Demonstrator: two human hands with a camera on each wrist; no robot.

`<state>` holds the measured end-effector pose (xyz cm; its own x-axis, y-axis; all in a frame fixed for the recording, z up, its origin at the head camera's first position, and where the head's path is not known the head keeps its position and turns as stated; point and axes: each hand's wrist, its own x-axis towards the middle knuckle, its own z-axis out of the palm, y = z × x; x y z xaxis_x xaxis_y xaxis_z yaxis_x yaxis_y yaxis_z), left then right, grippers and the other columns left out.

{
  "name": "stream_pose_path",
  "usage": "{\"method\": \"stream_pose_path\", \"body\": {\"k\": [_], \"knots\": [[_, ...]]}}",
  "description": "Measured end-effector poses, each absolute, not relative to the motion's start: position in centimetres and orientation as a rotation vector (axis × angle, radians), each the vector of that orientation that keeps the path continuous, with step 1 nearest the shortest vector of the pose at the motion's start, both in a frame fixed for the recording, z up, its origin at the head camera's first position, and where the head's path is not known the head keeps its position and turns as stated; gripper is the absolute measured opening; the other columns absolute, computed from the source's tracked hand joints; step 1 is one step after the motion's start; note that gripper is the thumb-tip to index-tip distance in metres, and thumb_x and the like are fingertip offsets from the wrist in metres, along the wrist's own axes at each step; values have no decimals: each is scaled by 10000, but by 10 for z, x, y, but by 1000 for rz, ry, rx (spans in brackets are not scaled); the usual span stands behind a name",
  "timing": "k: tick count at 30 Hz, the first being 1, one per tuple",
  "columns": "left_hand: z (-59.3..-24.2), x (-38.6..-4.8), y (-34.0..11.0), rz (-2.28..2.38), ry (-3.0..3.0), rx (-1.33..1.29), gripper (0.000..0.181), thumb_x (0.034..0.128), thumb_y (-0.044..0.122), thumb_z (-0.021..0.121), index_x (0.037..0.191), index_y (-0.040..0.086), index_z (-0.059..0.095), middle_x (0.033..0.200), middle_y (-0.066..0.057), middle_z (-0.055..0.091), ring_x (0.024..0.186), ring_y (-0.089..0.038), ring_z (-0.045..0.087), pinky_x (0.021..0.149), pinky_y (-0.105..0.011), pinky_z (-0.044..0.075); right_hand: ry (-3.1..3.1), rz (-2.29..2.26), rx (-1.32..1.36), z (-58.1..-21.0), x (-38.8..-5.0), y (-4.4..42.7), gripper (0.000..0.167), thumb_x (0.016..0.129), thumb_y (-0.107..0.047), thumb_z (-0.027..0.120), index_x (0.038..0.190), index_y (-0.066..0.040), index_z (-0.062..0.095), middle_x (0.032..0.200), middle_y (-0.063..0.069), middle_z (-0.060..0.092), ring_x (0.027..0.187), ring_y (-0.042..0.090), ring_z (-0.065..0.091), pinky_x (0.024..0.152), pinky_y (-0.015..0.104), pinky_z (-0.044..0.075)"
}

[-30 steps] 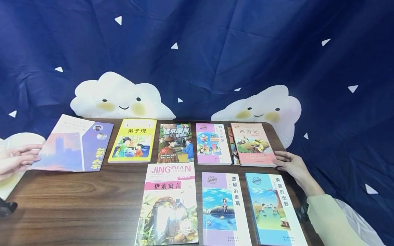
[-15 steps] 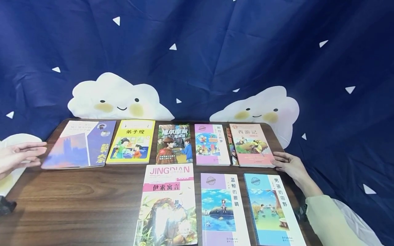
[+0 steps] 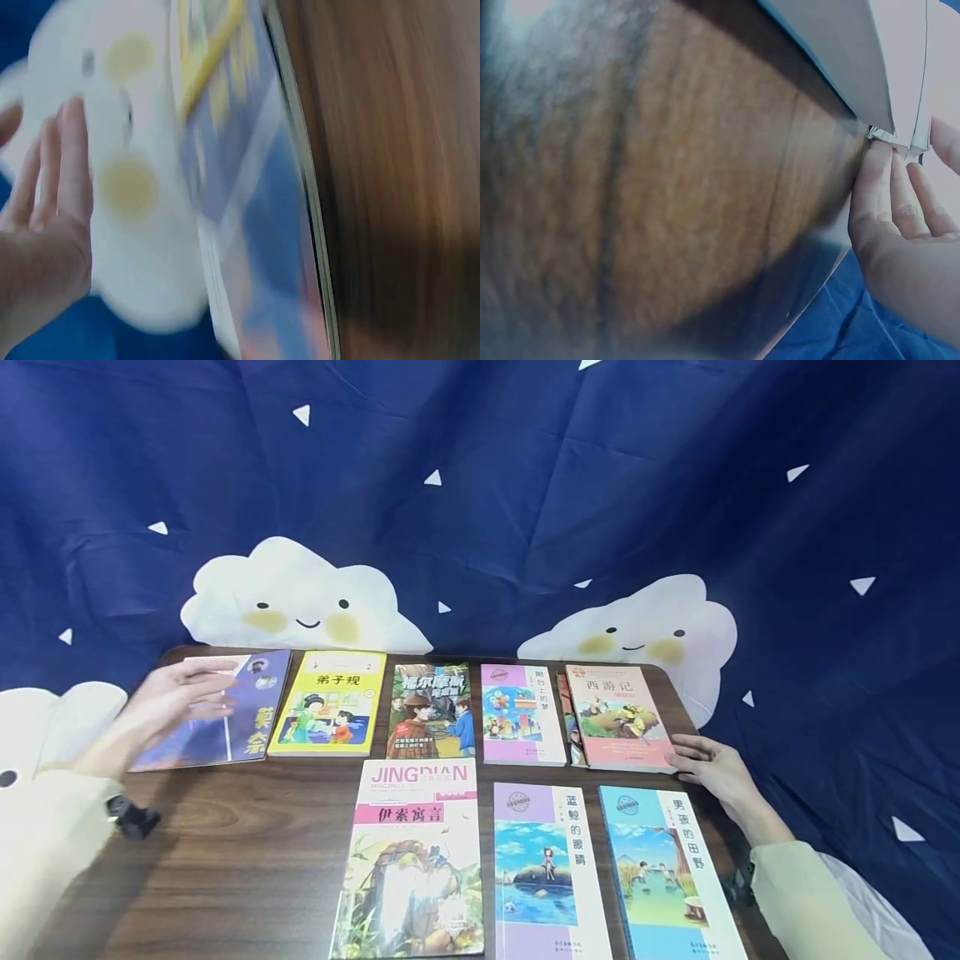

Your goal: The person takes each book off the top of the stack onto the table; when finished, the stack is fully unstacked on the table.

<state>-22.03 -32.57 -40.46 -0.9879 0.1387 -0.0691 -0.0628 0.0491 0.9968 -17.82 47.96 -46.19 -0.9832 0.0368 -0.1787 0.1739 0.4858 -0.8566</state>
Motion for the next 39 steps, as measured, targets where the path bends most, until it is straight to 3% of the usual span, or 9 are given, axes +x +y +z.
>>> {"method": "stream_pose_path", "body": {"k": [4, 7, 13, 18, 21, 24, 29, 35, 39], "knots": [[-401, -232, -252, 2022, 2158, 5, 455, 1048, 173, 667, 1458, 27, 534, 1029, 136, 750, 849, -80, 770, 871, -299, 695, 2582, -1523, 189, -462, -180, 481, 765, 1026, -255, 716, 1542, 164, 338, 988, -400, 634, 902, -130, 676, 775, 167, 655], [-401, -236, -197, 2007, 2134, -17, 525, 1048, 172, 655, 1513, -16, 497, 1037, 83, 736, 833, -103, 766, 903, -330, 692, 2587, -1515, 179, -462, -180, 481, 771, 1027, -257, 714, 1542, 172, 332, 988, -407, 626, 901, -136, 672, 773, 167, 654], [-413, -240, -94, 2057, 1981, 23, 397, 1007, 136, 709, 1383, 32, 638, 1048, -68, 792, 757, -146, 768, 831, -360, 710, 2580, -1514, 181, -461, -179, 481, 771, 1026, -266, 715, 1543, 163, 337, 999, -414, 620, 915, -148, 666, 780, 155, 649], [-423, -235, -25, 2059, 1850, 67, 354, 1004, 119, 711, 1347, 42, 668, 1280, -255, 733, 711, -121, 755, 764, -312, 709, 2567, -1547, 186, -460, -178, 482, 732, 1023, -251, 721, 1528, 149, 373, 1003, -399, 642, 918, -142, 673, 775, 147, 645], [-426, -231, 8, 2017, 1817, 106, 382, 1011, 121, 700, 1375, 17, 646, 1364, -290, 678, 712, -110, 742, 778, -307, 707, 2570, -1549, 175, -460, -178, 481, 733, 1024, -242, 720, 1525, 159, 366, 1007, -397, 637, 917, -137, 675, 778, 150, 648], [-429, -230, 36, 1986, 1810, 91, 397, 998, 125, 719, 1373, 10, 655, 1329, -281, 703, 710, -131, 749, 817, -353, 706, 2575, -1536, 180, -462, -178, 479, 745, 1027, -243, 716, 1530, 166, 349, 1004, -403, 622, 916, -141, 670, 781, 151, 648], [-434, -230, 76, 1984, 1805, 56, 408, 970, 121, 753, 1356, 11, 677, 1222, -240, 764, 853, -295, 812, 866, -429, 697, 2580, -1523, 189, -464, -178, 480, 782, 1026, -263, 717, 1546, 169, 324, 1007, -413, 605, 919, -148, 663, 787, 154, 647], [-446, -238, 113, 2012, 1758, 57, 413, 978, 97, 733, 1367, -14, 652, 1181, -231, 774, 846, -268, 815, 798, -356, 709, 2583, -1522, 189, -462, -179, 481, 784, 1034, -269, 705, 1556, 165, 312, 1010, -415, 602, 918, -152, 659, 784, 151, 644], [-452, -236, 133, 2017, 1723, -1, 374, 977, 69, 730, 1335, -15, 664, 1125, -263, 778, 893, -317, 815, 767, -338, 711, 2584, -1506, 185, -462, -178, 480, 794, 1034, -287, 704, 1558, 163, 311, 1006, -410, 594, 923, -150, 659, 795, 158, 648]]}}
